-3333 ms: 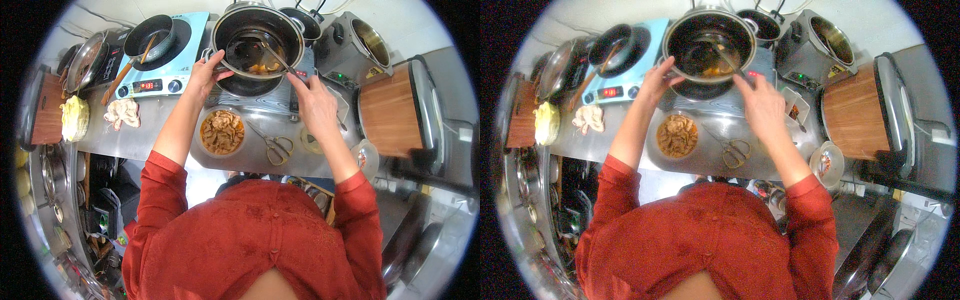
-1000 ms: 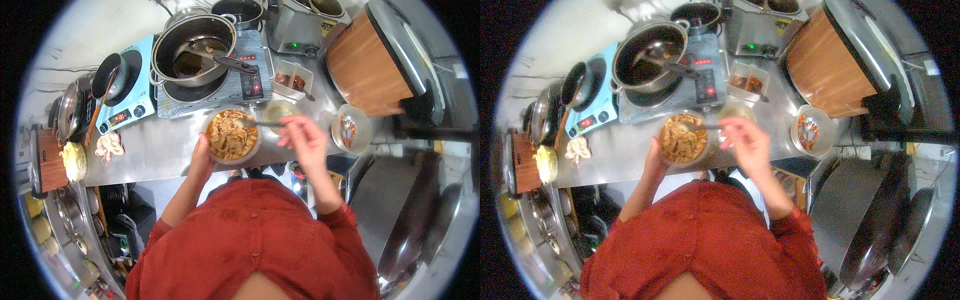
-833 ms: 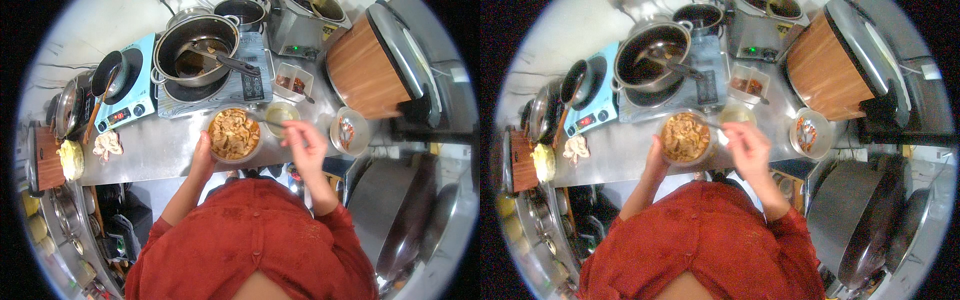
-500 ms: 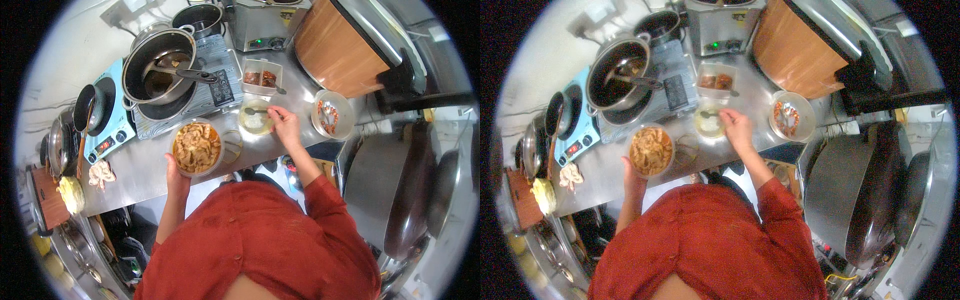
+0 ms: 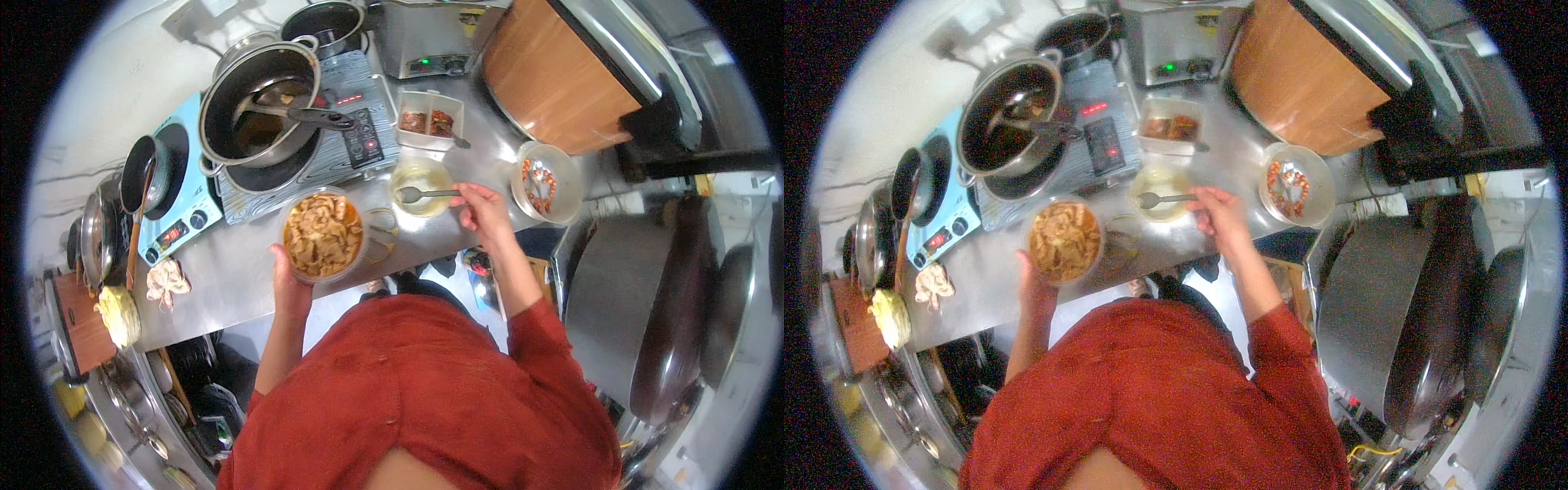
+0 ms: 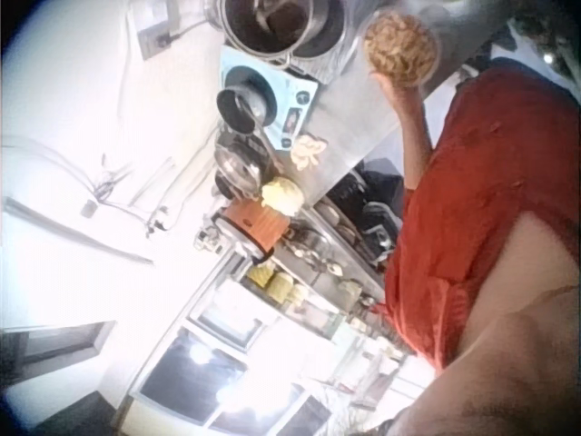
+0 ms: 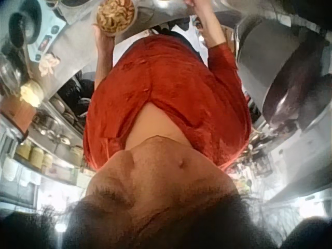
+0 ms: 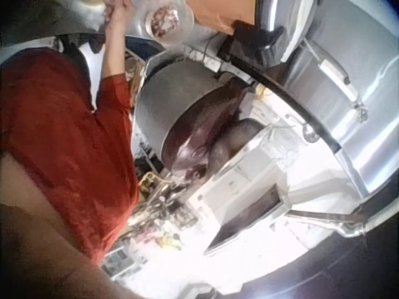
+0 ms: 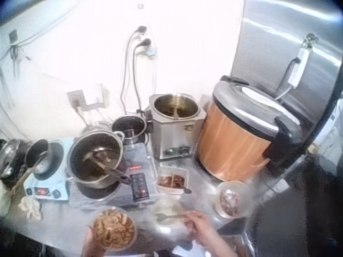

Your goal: The person assembles a noodle bowl by adding bean sprouts, shredded cabbage, and fried tofu from containers into a clear plastic bowl. They then ladle braised meat and broth from a pot into the bowl, add chili flakes, and seal the bowl with a plastic lid.

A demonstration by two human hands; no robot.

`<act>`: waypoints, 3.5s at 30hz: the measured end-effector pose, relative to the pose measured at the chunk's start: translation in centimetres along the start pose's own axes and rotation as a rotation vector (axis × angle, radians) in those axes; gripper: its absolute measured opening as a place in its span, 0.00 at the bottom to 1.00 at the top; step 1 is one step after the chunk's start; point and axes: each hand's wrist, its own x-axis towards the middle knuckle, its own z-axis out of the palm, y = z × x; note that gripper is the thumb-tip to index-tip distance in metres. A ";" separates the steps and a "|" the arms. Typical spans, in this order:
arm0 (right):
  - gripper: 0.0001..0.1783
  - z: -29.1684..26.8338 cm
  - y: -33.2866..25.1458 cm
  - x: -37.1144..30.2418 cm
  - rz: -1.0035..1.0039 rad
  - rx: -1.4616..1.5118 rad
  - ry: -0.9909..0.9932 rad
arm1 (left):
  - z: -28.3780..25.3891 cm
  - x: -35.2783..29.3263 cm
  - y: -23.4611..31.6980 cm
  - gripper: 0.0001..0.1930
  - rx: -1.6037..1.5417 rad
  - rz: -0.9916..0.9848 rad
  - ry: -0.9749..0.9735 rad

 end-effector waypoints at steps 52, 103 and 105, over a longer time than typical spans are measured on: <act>0.09 -2.2 -7.6 10.3 -1.017 -1.037 0.036 | 7.1 3.4 -1.1 0.36 0.099 0.024 -0.116; 0.11 2.7 -7.0 12.6 -0.988 -1.041 -0.107 | 7.3 2.5 -2.8 0.36 0.083 0.147 -0.016; 0.11 2.3 -6.9 13.5 -0.870 -0.993 -0.113 | 7.3 2.2 -2.8 0.37 0.063 0.154 0.007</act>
